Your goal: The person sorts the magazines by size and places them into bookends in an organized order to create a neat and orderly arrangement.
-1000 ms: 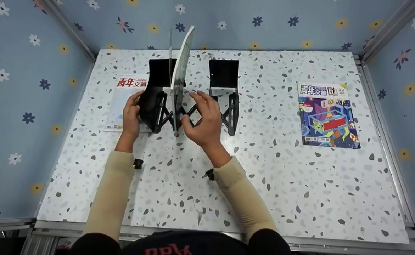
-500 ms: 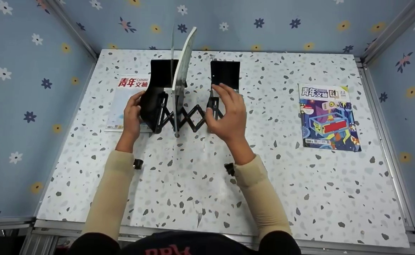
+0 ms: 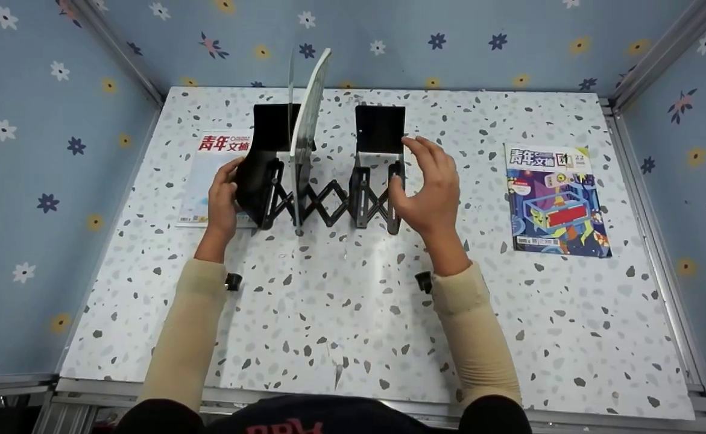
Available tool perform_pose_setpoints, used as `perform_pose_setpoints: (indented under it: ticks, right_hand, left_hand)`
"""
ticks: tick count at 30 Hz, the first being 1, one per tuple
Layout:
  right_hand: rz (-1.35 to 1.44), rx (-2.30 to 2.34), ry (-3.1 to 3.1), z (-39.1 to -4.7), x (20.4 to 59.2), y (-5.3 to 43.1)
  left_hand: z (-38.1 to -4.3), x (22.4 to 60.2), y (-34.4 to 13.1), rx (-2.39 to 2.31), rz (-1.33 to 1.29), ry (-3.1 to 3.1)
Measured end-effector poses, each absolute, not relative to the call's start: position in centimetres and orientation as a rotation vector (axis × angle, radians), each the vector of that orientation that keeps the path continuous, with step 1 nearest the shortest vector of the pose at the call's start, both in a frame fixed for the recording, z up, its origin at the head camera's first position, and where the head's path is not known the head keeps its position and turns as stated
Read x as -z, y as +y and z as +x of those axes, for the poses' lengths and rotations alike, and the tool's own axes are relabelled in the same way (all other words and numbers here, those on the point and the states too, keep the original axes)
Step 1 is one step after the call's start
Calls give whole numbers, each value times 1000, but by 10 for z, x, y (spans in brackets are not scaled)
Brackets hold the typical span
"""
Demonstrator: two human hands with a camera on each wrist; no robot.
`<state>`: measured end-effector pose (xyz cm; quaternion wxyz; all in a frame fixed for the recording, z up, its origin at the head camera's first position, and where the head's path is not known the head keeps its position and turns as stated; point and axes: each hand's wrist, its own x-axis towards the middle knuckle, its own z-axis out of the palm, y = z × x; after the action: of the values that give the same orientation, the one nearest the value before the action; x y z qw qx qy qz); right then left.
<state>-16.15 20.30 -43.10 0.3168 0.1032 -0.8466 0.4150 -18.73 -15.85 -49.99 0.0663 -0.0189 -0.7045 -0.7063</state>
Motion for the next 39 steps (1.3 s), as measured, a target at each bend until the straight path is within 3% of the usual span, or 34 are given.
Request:
perform_pose_setpoints:
  ticks: [39]
  right_hand:
    - [-20,-866,-2540,-173,470,322]
  left_hand:
    - [-187,501,-161,2109,-115,-2110]
